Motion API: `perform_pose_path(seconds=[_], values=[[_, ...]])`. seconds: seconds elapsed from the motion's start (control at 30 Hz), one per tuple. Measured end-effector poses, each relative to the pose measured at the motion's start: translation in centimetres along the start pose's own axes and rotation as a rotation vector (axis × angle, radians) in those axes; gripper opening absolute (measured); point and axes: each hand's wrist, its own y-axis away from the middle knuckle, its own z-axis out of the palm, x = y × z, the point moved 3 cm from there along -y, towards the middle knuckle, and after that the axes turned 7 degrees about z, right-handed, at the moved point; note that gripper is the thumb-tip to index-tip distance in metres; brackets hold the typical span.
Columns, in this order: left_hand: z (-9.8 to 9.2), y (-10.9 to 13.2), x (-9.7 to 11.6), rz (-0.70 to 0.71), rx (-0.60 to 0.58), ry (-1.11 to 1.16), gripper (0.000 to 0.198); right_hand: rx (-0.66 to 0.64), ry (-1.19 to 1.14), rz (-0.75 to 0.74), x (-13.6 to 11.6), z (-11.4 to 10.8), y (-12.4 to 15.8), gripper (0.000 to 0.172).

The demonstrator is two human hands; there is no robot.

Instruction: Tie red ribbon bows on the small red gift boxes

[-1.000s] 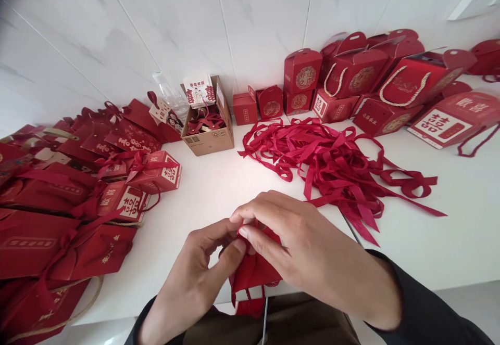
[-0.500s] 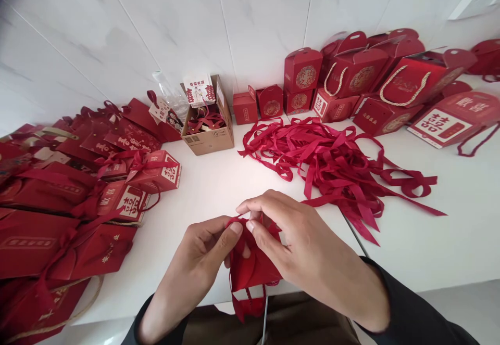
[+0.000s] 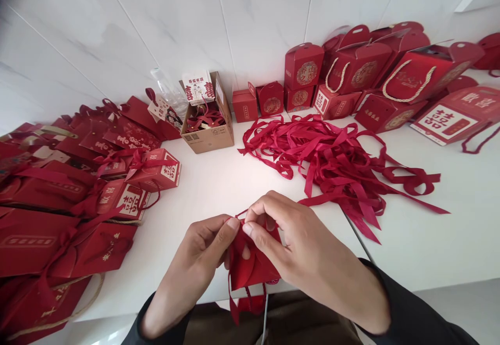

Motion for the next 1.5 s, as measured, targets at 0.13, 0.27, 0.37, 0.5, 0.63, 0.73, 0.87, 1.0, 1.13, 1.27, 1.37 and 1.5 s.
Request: perform_pose_path(seconds=[0.13, 0.27, 0.37, 0.5, 0.63, 0.73, 0.87, 1.0, 1.13, 1.27, 1.37, 1.5], values=[[-0.3, -0.1, -0.2, -0.009, 0.039, 0.018, 0.04, -0.01, -0.029, -0.017, 0.1, -0.1, 0.4, 0.015], [-0.5, 0.1, -0.3, -0.026, 0.059, 0.075, 0.035, -0.014, 0.026, -0.14, 0.5, 0.2, 0.9, 0.011], [-0.5, 0.3, -0.3, -0.049, 0.034, 0.103, 0.028, -0.02, 0.049, -0.19, 0.8, 0.3, 1.2, 0.012], [-0.4, 0.4, -0.6, -0.065, 0.024, 0.1, 0.022, -0.066, 0.085, -0.14, 1.0, 0.4, 1.2, 0.015], [-0.3, 0.6, -0.7, -0.046, 0.005, 0.051, 0.018, -0.058, 0.069, -0.067, 1.1, 0.7, 1.0, 0.022], [-0.2, 0.7, -0.7, -0.041, 0.005, 0.002, 0.017, -0.02, 0.04, -0.043, 1.1, 0.7, 0.8, 0.014], [-0.2, 0.7, -0.8, -0.009, 0.055, -0.082, 0.012, -0.044, -0.018, 0.013, 1.1, 0.6, 0.5, 0.011], [0.1, 0.8, -1.0, 0.037, 0.117, -0.175, 0.013, -0.078, -0.145, 0.107, 1.4, 0.4, 0.4, 0.013], [0.7, 0.8, -0.9, 0.151, 0.208, -0.283, 0.015, -0.093, -0.223, 0.152, 1.8, 0.5, 0.4, 0.018], [1.0, 1.1, -1.0, 0.271, 0.273, -0.346, 0.021, -0.154, -0.115, 0.132, 1.8, 0.8, 0.4, 0.023], [1.1, 1.3, -1.1, 0.367, 0.277, -0.393, 0.026, -0.16, -0.018, 0.127, 1.7, 1.0, 0.2, 0.019], [1.2, 1.4, -1.3, 0.461, 0.311, -0.509, 0.031, -0.159, -0.023, 0.146, 1.8, 1.0, 0.2, 0.021]])
